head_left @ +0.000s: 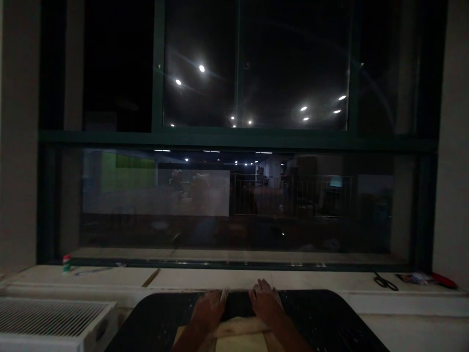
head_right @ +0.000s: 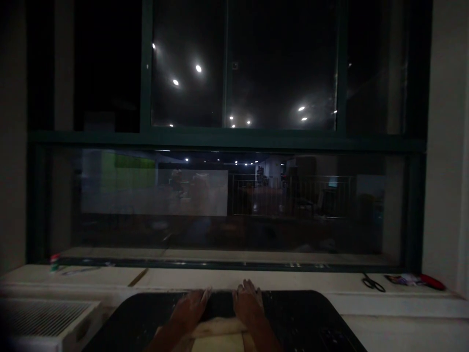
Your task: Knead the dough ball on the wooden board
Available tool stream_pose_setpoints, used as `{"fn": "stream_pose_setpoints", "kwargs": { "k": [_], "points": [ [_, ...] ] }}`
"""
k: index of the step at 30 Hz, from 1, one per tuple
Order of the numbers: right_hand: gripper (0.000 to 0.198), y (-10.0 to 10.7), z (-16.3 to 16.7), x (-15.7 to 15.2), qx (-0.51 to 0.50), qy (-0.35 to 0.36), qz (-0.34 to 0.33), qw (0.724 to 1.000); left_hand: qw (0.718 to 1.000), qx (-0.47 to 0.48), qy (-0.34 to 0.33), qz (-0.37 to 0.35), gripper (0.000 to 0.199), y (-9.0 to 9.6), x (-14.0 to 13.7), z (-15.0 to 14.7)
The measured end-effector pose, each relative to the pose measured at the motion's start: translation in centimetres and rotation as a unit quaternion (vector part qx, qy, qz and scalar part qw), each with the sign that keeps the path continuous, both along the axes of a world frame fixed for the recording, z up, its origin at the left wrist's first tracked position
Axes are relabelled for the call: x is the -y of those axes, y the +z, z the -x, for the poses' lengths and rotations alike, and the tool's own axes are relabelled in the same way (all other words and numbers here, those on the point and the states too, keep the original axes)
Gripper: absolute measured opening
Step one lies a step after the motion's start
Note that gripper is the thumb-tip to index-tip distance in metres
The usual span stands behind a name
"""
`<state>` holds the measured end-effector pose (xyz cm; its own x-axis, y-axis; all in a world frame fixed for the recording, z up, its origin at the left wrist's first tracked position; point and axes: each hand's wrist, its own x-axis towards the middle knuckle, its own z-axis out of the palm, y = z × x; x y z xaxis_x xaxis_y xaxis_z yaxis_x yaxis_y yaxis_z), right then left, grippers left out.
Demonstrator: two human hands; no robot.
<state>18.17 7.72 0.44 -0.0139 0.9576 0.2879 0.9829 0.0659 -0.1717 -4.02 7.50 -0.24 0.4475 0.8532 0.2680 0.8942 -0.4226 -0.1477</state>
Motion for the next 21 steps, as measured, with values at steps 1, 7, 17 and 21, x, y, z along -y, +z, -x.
{"fn": "stream_pose_setpoints", "kwargs": {
  "k": [1, 7, 17, 21],
  "points": [
    [0.043, -0.2, 0.0, -0.6, -0.001, 0.009, 0.006, 1.000, 1.000, 0.000, 0.008, 0.002, 0.059, 0.1, -0.1, 0.0],
    [0.044, -1.1, -0.3, 0.5, 0.001, 0.042, 0.013, 0.999, 0.997, 0.031, 0.069, 0.007, 0.046, -0.2, 1.6, -0.9],
    [0.049, -1.8, -0.7, 9.8, 0.082, 0.033, -0.039, 0.995, 0.993, 0.086, 0.040, -0.074, 0.045, -1.4, 8.2, -0.9],
    [0.043, -4.2, -1.8, 13.2, 0.149, 0.079, -0.165, 0.972, 0.962, 0.025, -0.069, -0.264, 0.043, -3.1, 11.4, 0.8]
  ]
}}
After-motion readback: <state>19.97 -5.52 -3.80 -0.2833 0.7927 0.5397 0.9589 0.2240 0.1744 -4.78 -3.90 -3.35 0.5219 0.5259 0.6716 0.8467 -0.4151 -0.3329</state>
